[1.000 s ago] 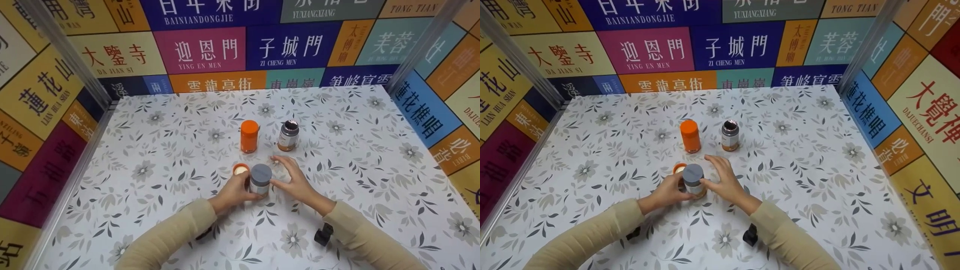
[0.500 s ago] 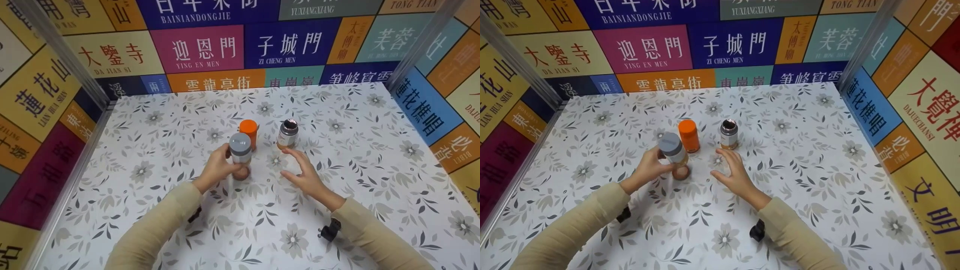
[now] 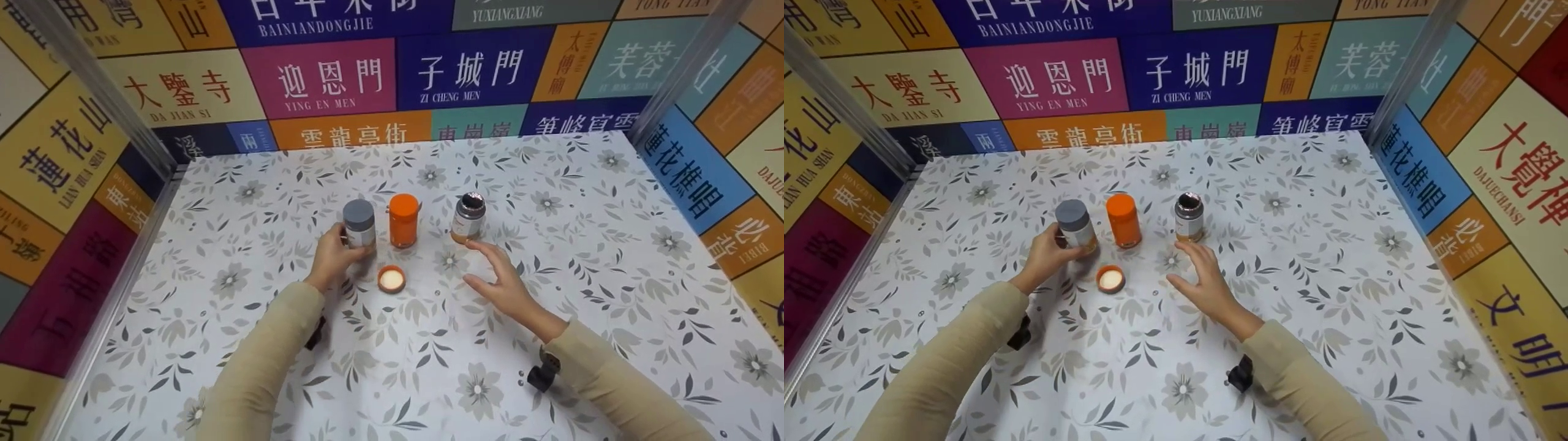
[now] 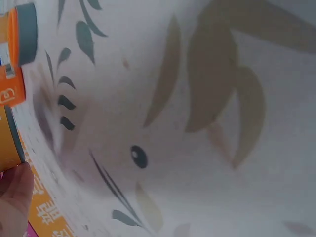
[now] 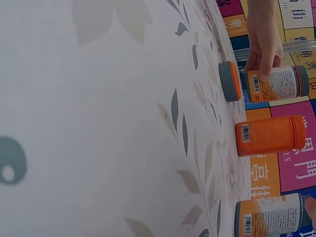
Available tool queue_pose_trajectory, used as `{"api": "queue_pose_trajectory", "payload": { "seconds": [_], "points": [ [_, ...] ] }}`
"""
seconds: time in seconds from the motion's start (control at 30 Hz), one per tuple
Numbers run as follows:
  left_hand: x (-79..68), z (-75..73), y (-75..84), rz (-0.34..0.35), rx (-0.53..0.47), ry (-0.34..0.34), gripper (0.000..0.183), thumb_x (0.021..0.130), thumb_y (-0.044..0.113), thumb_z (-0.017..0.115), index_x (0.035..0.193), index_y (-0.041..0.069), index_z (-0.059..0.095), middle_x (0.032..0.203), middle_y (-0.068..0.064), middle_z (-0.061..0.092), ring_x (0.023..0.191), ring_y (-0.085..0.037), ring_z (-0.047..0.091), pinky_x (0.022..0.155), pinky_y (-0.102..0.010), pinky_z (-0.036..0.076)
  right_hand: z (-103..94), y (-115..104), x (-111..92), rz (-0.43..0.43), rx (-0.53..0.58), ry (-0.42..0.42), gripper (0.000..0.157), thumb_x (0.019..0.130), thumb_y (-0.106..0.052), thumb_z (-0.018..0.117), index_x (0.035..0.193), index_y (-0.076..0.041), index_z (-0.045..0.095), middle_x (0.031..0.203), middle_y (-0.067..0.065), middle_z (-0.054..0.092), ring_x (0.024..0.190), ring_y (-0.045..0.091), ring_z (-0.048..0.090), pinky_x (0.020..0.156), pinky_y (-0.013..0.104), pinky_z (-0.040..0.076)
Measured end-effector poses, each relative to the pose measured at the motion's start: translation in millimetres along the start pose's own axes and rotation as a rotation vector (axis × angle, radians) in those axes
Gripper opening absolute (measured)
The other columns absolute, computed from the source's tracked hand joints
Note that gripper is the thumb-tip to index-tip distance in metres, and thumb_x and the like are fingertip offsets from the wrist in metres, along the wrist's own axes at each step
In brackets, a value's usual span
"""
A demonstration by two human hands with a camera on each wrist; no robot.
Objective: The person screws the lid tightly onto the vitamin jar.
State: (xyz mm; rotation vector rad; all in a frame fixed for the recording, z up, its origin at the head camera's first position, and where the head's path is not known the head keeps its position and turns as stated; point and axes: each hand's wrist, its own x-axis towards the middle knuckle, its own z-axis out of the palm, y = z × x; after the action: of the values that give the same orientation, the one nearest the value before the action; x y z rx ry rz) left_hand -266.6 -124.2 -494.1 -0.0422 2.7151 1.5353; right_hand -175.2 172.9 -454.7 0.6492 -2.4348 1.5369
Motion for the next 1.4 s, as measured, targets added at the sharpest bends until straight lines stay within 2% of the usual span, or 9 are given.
{"api": "queue_pose_trajectory", "payload": {
  "seconds": [0.17,0.4,0.6,0.77,0.97,1.1,1.23,1.33,1.4],
  "points": [
    [1.4,1.5,-5.1,-0.054,-0.024,0.007,0.059,0.068,0.018,0.079,0.116,0.001,0.05,0.112,-0.014,0.058,0.1,-0.023,0.054,0.088,-0.033,0.046,-3.3,4.5,0.4,0.033,0.004,0.0,0.049,0.081,0.005,0.062,0.125,0.013,0.043,0.127,0.029,0.045,0.12,0.029,0.037,0.101,0.049,0.027],
    [-0.3,6.6,-11.1,-0.051,-0.012,0.017,0.057,0.069,0.02,0.079,0.115,0.001,0.051,0.111,-0.014,0.058,0.098,-0.023,0.055,0.088,-0.033,0.045,-3.2,28.8,0.0,0.043,0.004,0.026,0.05,0.08,0.006,0.062,0.127,0.008,0.045,0.128,0.024,0.046,0.121,0.03,0.037,0.101,0.048,0.027],
    [-4.8,10.0,-16.4,-0.09,0.03,0.006,0.061,0.071,0.025,0.078,0.119,0.002,0.048,0.119,-0.014,0.057,0.11,-0.024,0.053,0.095,-0.036,0.042,-7.4,44.8,2.1,0.072,-0.005,0.027,0.049,0.083,-0.002,0.062,0.129,0.003,0.045,0.132,0.018,0.043,0.122,0.028,0.035,0.101,0.049,0.028],
    [-6.3,8.5,-9.0,-0.094,0.067,-0.046,0.066,0.077,0.023,0.073,0.128,0.0,0.04,0.129,-0.017,0.05,0.121,-0.026,0.046,0.104,-0.037,0.034,-14.1,55.7,19.8,0.089,-0.083,0.064,0.057,0.083,-0.005,0.064,0.132,0.006,0.037,0.135,0.022,0.036,0.125,0.033,0.03,0.103,0.049,0.025],
    [-18.8,2.6,-1.1,-0.157,0.196,-0.12,0.062,0.082,0.02,0.067,0.132,-0.001,0.037,0.126,-0.017,0.051,0.117,-0.026,0.048,0.099,-0.038,0.039,-21.3,71.2,47.7,0.293,-0.064,0.021,0.087,0.084,-0.016,0.066,0.144,0.001,0.006,0.146,0.021,0.017,0.132,0.037,0.018,0.107,0.051,0.019],
    [-30.2,0.0,2.5,-0.196,0.212,-0.162,0.049,0.088,0.024,0.059,0.128,0.002,0.04,0.12,-0.016,0.053,0.109,-0.025,0.051,0.093,-0.039,0.042,-21.6,75.8,61.6,0.461,-0.073,-0.022,0.1,0.083,-0.026,0.067,0.145,-0.005,-0.009,0.15,0.019,0.007,0.136,0.037,0.013,0.109,0.05,0.018],
    [-42.5,2.7,5.8,-0.126,0.2,-0.193,0.044,0.09,0.027,0.056,0.122,0.002,0.043,0.112,-0.016,0.054,0.101,-0.025,0.052,0.089,-0.04,0.043,-15.6,81.3,70.7,0.558,-0.056,-0.028,0.104,0.081,-0.029,0.068,0.145,-0.006,-0.011,0.15,0.02,0.008,0.137,0.036,0.012,0.11,0.048,0.018],
    [-51.1,7.8,6.8,-0.025,0.234,-0.213,0.05,0.086,0.03,0.061,0.121,-0.001,0.043,0.105,-0.018,0.055,0.096,-0.028,0.052,0.085,-0.041,0.043,-9.5,84.9,74.7,0.574,-0.03,-0.001,0.1,0.081,-0.027,0.069,0.146,-0.005,-0.004,0.149,0.02,0.013,0.136,0.035,0.018,0.11,0.046,0.021],
    [-56.2,11.5,6.7,0.026,0.289,-0.225,0.06,0.083,0.034,0.065,0.126,-0.001,0.042,0.11,-0.019,0.054,0.101,-0.031,0.052,0.088,-0.043,0.043,-5.6,86.7,76.8,0.564,-0.01,0.019,0.096,0.081,-0.024,0.068,0.146,-0.004,0.001,0.149,0.019,0.016,0.134,0.035,0.022,0.109,0.044,0.023]
  ]
}}
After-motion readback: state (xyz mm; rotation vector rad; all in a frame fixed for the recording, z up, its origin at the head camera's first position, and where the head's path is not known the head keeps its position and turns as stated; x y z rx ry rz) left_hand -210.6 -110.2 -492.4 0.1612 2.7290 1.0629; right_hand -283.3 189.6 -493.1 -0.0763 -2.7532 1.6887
